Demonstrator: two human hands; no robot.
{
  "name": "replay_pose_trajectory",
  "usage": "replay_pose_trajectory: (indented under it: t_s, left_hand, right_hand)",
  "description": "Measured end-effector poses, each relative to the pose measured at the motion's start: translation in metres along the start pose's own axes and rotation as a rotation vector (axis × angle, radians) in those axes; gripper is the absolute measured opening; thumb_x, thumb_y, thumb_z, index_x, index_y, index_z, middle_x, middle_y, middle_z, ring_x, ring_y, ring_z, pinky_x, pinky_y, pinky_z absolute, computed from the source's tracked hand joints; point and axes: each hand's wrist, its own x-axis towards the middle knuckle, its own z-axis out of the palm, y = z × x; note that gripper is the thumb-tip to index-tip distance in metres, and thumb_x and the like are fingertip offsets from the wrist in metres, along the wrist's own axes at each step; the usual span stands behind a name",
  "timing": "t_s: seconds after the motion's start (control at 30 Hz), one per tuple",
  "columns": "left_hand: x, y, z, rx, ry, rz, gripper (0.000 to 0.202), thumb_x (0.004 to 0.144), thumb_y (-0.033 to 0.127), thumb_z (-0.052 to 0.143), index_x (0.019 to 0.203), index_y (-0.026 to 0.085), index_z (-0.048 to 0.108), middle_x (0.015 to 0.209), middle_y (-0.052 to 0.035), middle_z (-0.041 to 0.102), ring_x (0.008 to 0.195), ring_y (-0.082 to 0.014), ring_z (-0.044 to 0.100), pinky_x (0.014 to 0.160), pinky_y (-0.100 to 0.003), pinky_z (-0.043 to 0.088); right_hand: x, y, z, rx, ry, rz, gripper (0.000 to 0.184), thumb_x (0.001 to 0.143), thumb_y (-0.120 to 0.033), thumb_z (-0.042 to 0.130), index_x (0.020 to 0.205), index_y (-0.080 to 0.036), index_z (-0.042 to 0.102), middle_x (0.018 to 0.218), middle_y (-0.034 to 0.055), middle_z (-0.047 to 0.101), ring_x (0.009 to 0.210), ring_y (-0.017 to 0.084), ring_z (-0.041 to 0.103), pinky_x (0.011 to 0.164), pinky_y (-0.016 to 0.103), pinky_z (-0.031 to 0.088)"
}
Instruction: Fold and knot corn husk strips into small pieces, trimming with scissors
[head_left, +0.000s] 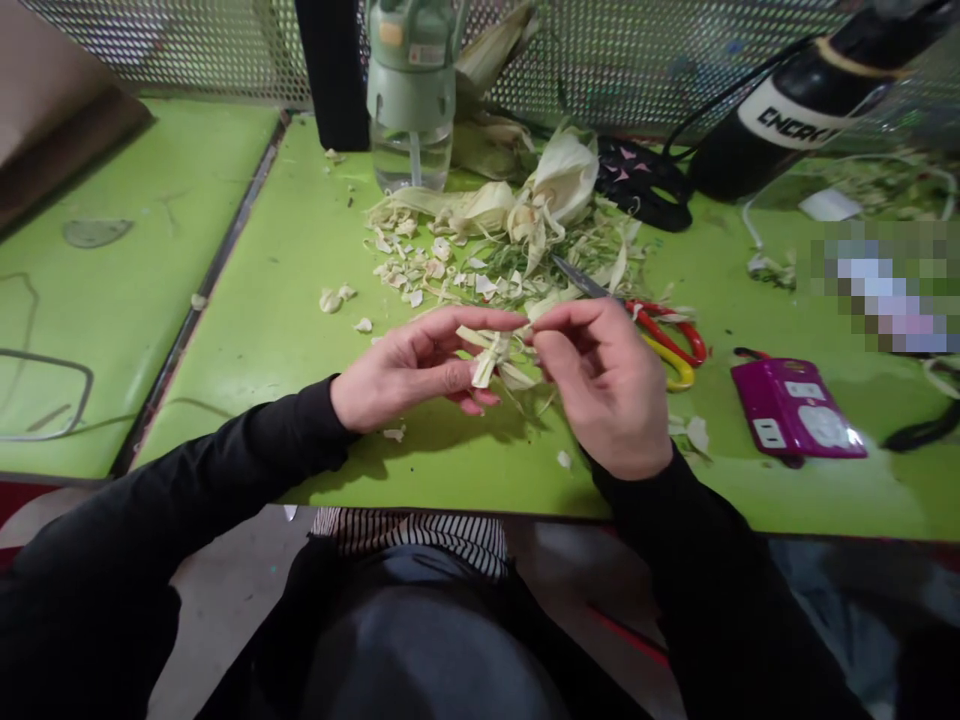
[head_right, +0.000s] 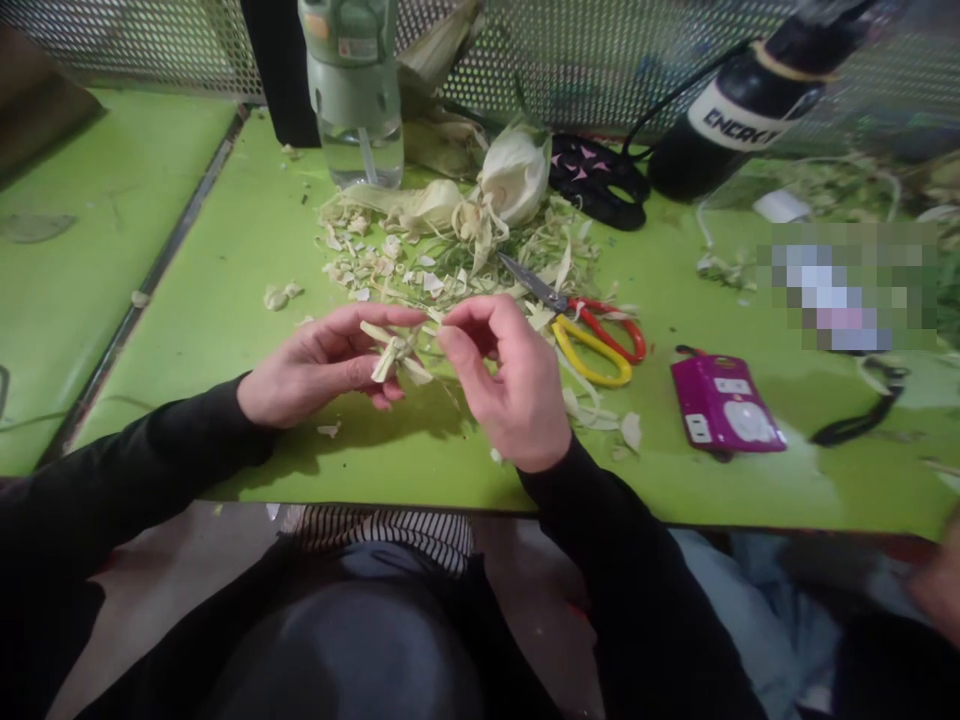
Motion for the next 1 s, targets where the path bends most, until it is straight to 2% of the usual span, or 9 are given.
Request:
replay_pose_trajectory:
  t_s: [0.1,0.17,0.3,0.4,0.53,0.67,0.77,0.93,1.0]
  left_hand:
    - [0.001,-0.007,0.0,0.116,0.056,0.091,0.026,0.091,0.026,0.068,0.115,0.016,0.065,0.102,-0.0062,0.073,0.076,-0.0109,0.071,0.071,-0.022,0.061]
    - [0.0,-0.01,0.0,0.199,0.092,0.131,0.024,0.09,0.024,0.068,0.112,0.014,0.065,0.107,-0.008,0.072,0.075,-0.0102,0.071,0.071,-0.022,0.061]
    - [-0.002,-0.01,0.003,0.364,0.135,0.155,0.024,0.09,0.022,0.065,0.112,0.013,0.064,0.089,-0.0048,0.071,0.067,-0.009,0.067,0.063,-0.019,0.056]
    - [-0.005,-0.006,0.009,0.468,0.165,0.17,0.023,0.091,0.023,0.063,0.111,0.012,0.065,0.072,0.0007,0.066,0.054,-0.0051,0.056,0.055,-0.016,0.048]
    - [-0.006,-0.006,0.012,0.514,0.195,0.202,0.021,0.091,0.024,0.063,0.109,0.012,0.067,0.066,0.0031,0.062,0.049,-0.0026,0.046,0.049,-0.014,0.041]
    - [-0.004,-0.015,0.008,0.456,0.261,0.157,0.024,0.093,0.025,0.062,0.113,0.012,0.066,0.081,-0.0029,0.07,0.06,-0.0065,0.061,0.057,-0.017,0.05]
    - [-0.005,-0.019,0.007,0.48,0.273,0.175,0.024,0.091,0.024,0.065,0.113,0.013,0.066,0.092,-0.006,0.074,0.065,-0.0081,0.066,0.061,-0.018,0.054]
    - [-0.007,-0.014,0.011,0.679,0.318,0.288,0.023,0.092,0.022,0.064,0.112,0.012,0.068,0.088,-0.005,0.076,0.057,-0.0062,0.064,0.058,-0.016,0.054]
    - [-0.007,-0.012,0.011,0.781,0.32,0.354,0.021,0.091,0.019,0.064,0.11,0.012,0.07,0.091,-0.0055,0.077,0.062,-0.007,0.068,0.063,-0.016,0.056]
  right_hand:
    - [0.001,-0.002,0.001,-0.047,-0.113,-0.048,0.024,0.097,-0.044,0.058,0.09,-0.021,0.06,0.072,-0.0003,0.061,0.058,0.012,0.053,0.051,0.026,0.041]
    - [0.001,-0.004,0.002,-0.137,-0.136,-0.131,0.022,0.096,-0.04,0.06,0.083,-0.022,0.058,0.068,-0.0009,0.058,0.057,0.012,0.051,0.053,0.027,0.039]
    - [0.001,-0.007,0.002,-0.185,-0.197,-0.201,0.02,0.097,-0.024,0.054,0.077,-0.022,0.054,0.064,-0.0028,0.052,0.053,0.01,0.045,0.052,0.027,0.035]
    - [0.001,-0.009,-0.001,-0.107,-0.26,-0.182,0.02,0.095,-0.019,0.054,0.075,-0.022,0.052,0.059,-0.0056,0.046,0.05,0.008,0.04,0.048,0.025,0.032]
    - [0.0,-0.009,-0.001,-0.083,-0.301,-0.21,0.021,0.093,-0.016,0.054,0.073,-0.022,0.05,0.058,-0.0069,0.044,0.048,0.007,0.038,0.048,0.023,0.031]
    - [-0.003,-0.002,0.005,-0.246,-0.149,-0.265,0.015,0.095,-0.029,0.06,0.083,-0.022,0.055,0.07,-0.0026,0.059,0.057,0.01,0.05,0.053,0.025,0.038]
    - [-0.006,0.003,0.009,-0.418,-0.013,-0.381,0.024,0.091,-0.041,0.068,0.1,-0.021,0.06,0.087,0.0042,0.068,0.072,0.016,0.06,0.059,0.029,0.045]
    - [-0.008,0.002,0.012,-0.666,0.107,-0.57,0.005,0.093,-0.023,0.063,0.094,-0.018,0.061,0.077,0.0035,0.068,0.069,0.016,0.058,0.062,0.03,0.045]
    - [-0.009,-0.001,0.012,-0.716,0.091,-0.575,0.009,0.092,-0.019,0.06,0.083,-0.019,0.058,0.067,0.0014,0.061,0.062,0.015,0.051,0.058,0.03,0.041]
